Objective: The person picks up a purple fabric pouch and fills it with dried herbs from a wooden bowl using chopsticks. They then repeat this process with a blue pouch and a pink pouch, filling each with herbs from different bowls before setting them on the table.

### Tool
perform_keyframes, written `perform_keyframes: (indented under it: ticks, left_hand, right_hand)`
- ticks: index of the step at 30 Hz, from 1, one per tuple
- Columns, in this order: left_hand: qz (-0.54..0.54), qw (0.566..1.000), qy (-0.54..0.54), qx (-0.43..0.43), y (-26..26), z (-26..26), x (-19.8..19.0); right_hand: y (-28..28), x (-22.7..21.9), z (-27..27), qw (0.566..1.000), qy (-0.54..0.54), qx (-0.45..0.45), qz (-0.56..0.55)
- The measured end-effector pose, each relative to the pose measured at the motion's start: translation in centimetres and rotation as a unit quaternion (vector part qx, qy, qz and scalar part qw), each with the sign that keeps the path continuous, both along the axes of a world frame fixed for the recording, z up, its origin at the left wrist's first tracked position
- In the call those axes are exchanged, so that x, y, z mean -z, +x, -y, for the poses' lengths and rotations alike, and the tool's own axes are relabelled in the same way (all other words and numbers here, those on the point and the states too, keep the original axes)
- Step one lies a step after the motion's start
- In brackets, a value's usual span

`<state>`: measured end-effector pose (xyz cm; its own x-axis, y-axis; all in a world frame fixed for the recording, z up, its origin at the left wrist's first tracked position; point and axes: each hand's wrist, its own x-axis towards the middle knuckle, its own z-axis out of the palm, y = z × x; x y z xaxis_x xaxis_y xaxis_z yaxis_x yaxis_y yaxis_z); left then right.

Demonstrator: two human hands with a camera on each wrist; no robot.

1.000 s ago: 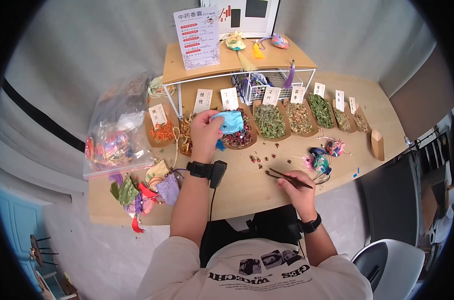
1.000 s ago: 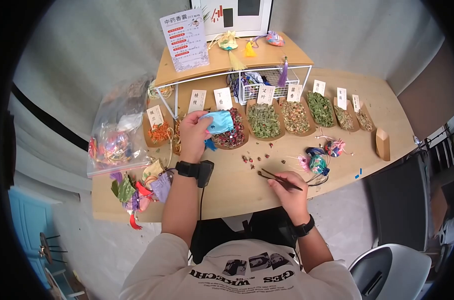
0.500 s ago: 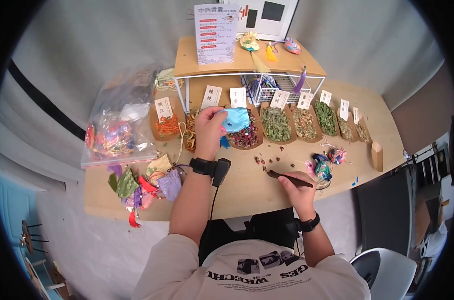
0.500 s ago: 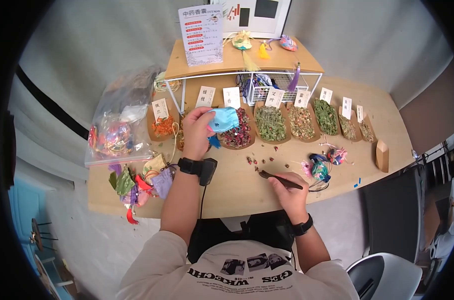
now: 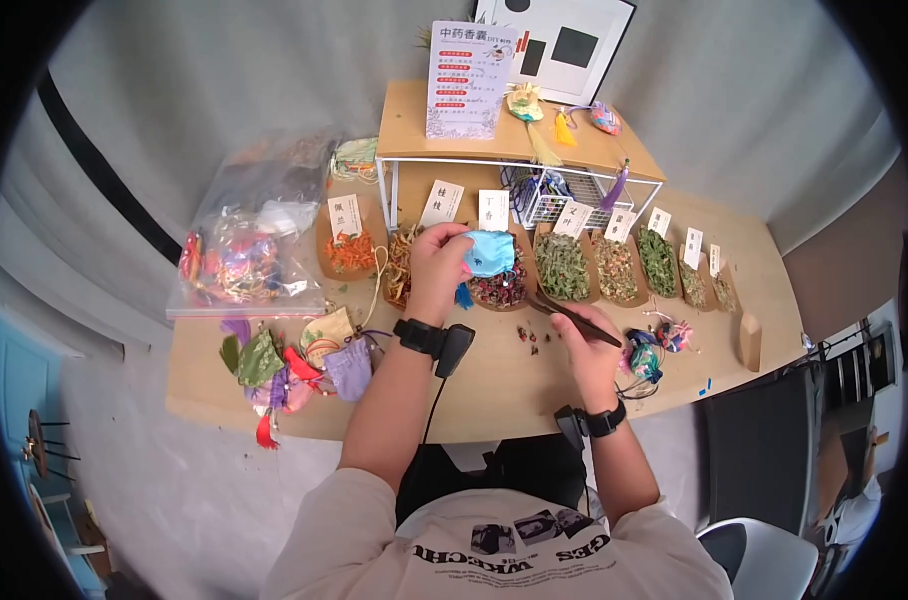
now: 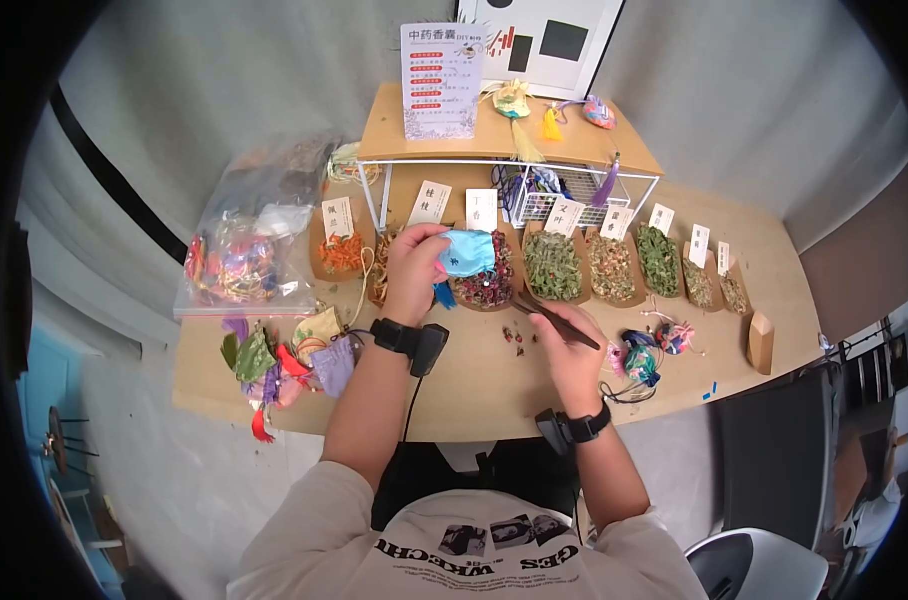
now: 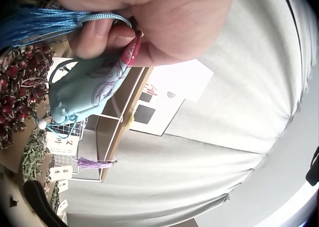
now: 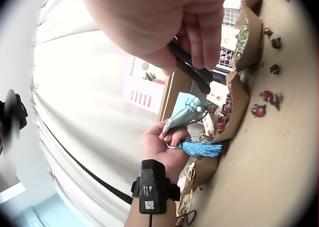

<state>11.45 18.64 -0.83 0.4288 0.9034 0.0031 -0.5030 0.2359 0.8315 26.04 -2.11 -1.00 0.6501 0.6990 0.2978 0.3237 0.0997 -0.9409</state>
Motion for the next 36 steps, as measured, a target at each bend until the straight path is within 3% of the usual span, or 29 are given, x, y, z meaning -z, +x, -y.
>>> perform_keyframes:
  ticks: [3,5,11,14,23,28,32,36]
  left_hand:
    - [-0.017,1.0,0.01,0.002,0.0,0.2,-0.2]
    - [-0.023,1.0,0.013,0.009,0.1,0.2,0.0]
    - [-0.031,0.998,0.045,0.004,0.6,0.3,0.4]
    - [-0.052,0.996,0.066,-0.011,0.8,0.2,0.7]
    - [-0.061,0.996,0.056,-0.018,0.6,0.1,0.7]
    - [-0.049,0.997,0.054,-0.011,0.4,-0.3,1.0]
    - [-0.019,0.999,0.039,-0.021,0.5,0.0,0.9]
    - [-0.045,0.998,0.04,-0.015,0.3,-0.4,1.1]
  right_hand:
    - [0.9,1.0,2.1,0.999,-0.007,0.027,-0.029]
    - [1.0,1.0,3.6,0.999,-0.042,-0.001,-0.017]
    - [0.0,1.1,5.7,0.993,-0.09,-0.014,0.075]
    - [-0.3,1.5,5.7,0.995,-0.077,-0.027,0.049]
    - [-0.6,1.5,5.2,0.99,-0.087,-0.031,0.109]
    - [-0.4,-0.1,2.8,0.99,-0.032,-0.002,0.137]
    - [-0.8,-0.6,-0.4,0.996,0.011,0.015,0.092]
    - [-0.3,-0.2,0.9,0.995,-0.002,0.019,0.1]
